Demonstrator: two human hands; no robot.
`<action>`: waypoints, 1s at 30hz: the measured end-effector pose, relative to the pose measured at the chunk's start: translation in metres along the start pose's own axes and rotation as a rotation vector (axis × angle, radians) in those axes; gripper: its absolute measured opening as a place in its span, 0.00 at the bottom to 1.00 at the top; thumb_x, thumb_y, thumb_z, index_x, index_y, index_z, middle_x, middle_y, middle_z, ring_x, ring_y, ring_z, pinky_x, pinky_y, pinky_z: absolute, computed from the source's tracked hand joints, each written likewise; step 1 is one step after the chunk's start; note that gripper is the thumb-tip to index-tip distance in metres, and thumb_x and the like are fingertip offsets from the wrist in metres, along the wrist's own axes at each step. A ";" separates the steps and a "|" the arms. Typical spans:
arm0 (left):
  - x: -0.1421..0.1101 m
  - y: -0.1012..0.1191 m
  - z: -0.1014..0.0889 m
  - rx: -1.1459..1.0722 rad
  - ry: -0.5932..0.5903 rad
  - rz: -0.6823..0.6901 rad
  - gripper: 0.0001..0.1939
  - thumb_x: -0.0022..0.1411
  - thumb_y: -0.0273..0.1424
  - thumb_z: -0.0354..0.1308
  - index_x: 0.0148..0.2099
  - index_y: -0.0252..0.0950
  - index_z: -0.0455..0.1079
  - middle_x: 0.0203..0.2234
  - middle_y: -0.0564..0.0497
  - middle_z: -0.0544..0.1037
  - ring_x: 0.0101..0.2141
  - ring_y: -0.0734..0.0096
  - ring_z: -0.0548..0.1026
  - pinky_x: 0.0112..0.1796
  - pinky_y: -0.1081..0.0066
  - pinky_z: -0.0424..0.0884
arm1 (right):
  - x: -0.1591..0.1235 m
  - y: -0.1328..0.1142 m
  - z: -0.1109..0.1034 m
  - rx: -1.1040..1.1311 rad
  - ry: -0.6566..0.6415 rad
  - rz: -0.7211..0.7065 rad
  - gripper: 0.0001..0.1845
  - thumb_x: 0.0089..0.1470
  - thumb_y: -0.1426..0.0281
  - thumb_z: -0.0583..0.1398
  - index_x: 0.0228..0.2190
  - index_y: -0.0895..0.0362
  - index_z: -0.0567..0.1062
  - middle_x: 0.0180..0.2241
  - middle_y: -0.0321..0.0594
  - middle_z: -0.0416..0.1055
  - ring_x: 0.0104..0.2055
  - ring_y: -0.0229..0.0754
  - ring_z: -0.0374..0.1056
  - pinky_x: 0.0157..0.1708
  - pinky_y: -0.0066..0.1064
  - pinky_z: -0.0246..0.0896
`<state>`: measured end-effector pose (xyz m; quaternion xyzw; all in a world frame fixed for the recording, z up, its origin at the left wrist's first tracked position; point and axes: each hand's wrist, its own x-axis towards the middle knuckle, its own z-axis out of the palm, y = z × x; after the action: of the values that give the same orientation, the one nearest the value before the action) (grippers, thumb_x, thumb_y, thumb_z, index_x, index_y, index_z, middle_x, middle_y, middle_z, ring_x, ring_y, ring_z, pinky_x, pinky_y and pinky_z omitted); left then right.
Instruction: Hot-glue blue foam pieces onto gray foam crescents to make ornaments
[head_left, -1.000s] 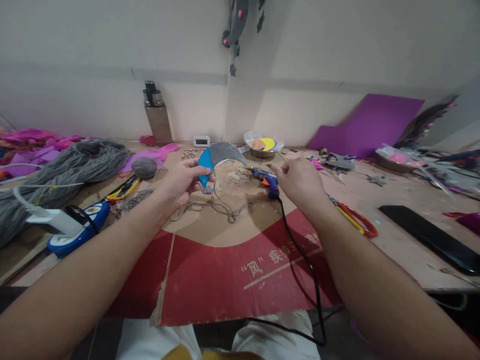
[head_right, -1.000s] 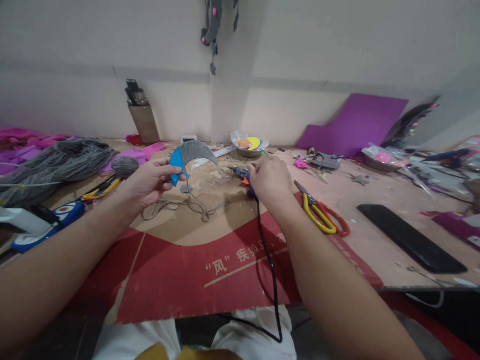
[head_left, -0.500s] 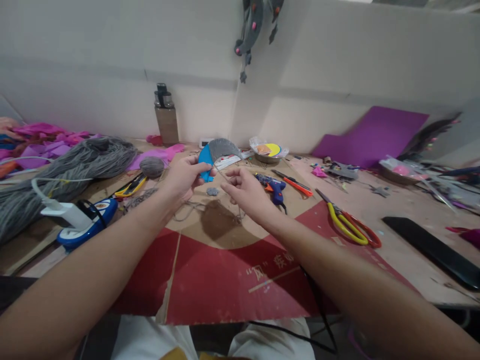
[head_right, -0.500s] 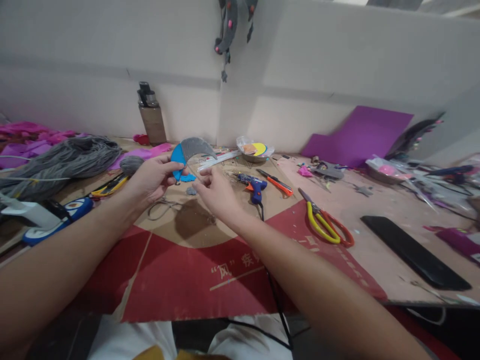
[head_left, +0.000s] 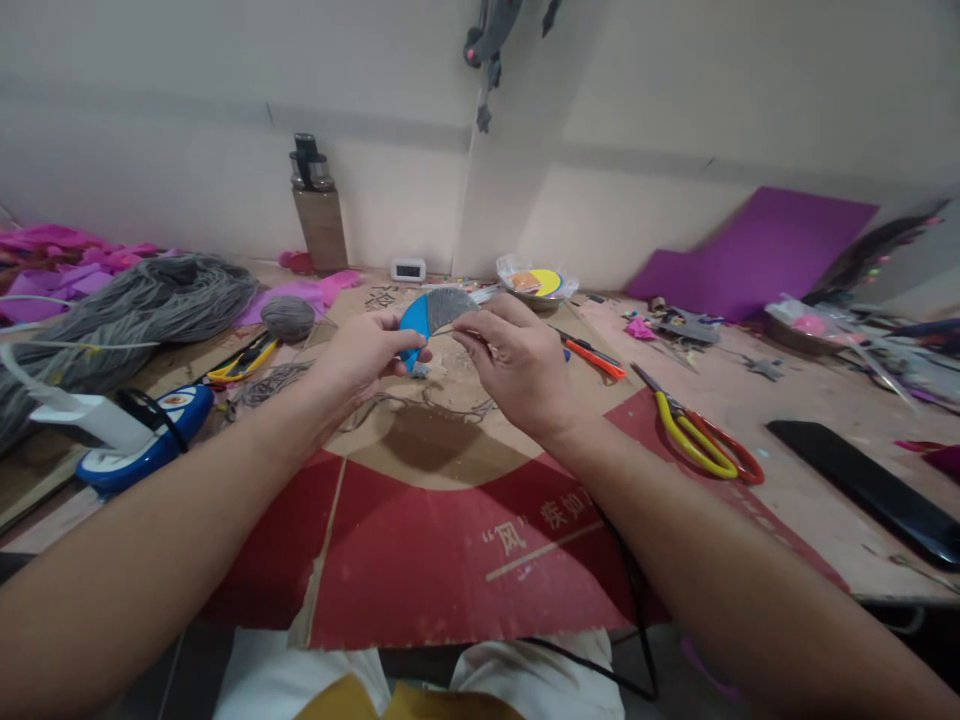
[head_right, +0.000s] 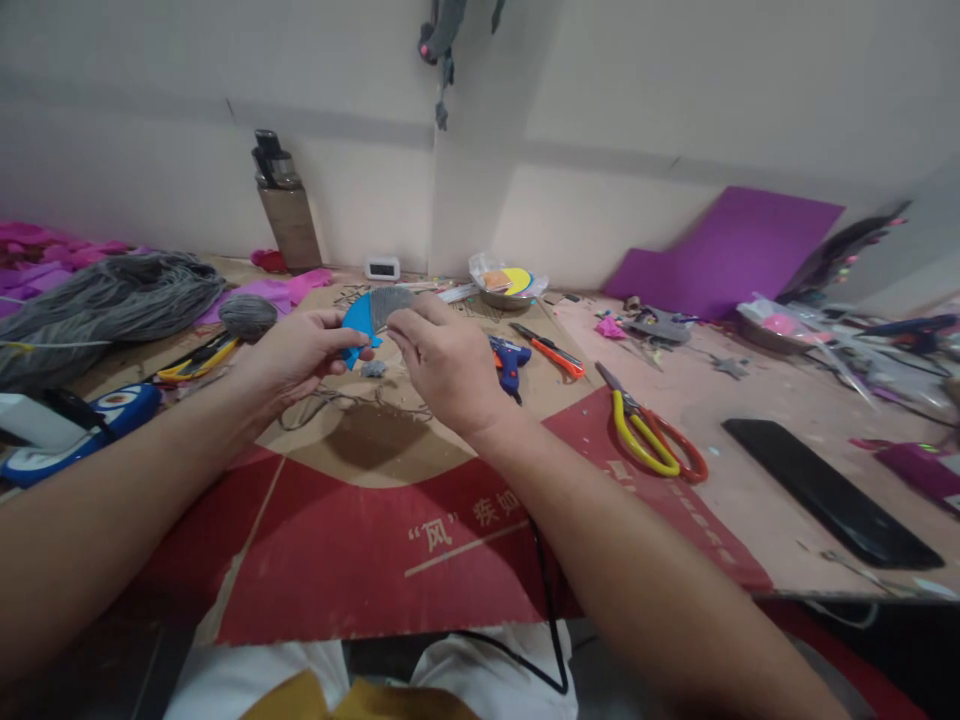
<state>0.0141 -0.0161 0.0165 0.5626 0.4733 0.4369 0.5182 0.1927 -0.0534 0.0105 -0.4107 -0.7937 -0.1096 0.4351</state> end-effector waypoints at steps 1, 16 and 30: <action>0.000 0.000 0.000 -0.003 -0.002 -0.004 0.03 0.47 0.25 0.63 0.28 0.32 0.71 0.20 0.49 0.76 0.16 0.82 0.64 0.16 0.79 0.56 | -0.001 0.000 -0.001 -0.022 -0.009 -0.003 0.11 0.61 0.69 0.54 0.35 0.53 0.77 0.32 0.41 0.70 0.35 0.41 0.66 0.34 0.32 0.59; -0.010 -0.005 0.010 0.147 -0.086 0.051 0.03 0.47 0.25 0.61 0.29 0.33 0.73 0.21 0.49 0.77 0.19 0.78 0.70 0.16 0.80 0.58 | 0.005 0.001 -0.001 -0.072 -0.080 -0.005 0.11 0.60 0.66 0.55 0.31 0.54 0.76 0.33 0.40 0.74 0.36 0.42 0.67 0.33 0.32 0.55; -0.018 0.002 0.016 0.124 -0.187 0.001 0.04 0.48 0.22 0.61 0.30 0.33 0.73 0.26 0.48 0.79 0.14 0.83 0.66 0.15 0.79 0.57 | 0.003 0.008 0.002 0.110 -0.063 0.047 0.06 0.57 0.70 0.57 0.28 0.55 0.73 0.31 0.39 0.70 0.34 0.40 0.65 0.35 0.32 0.58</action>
<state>0.0269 -0.0370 0.0172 0.6322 0.4486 0.3528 0.5242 0.1965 -0.0461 0.0102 -0.4078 -0.8022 -0.0426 0.4340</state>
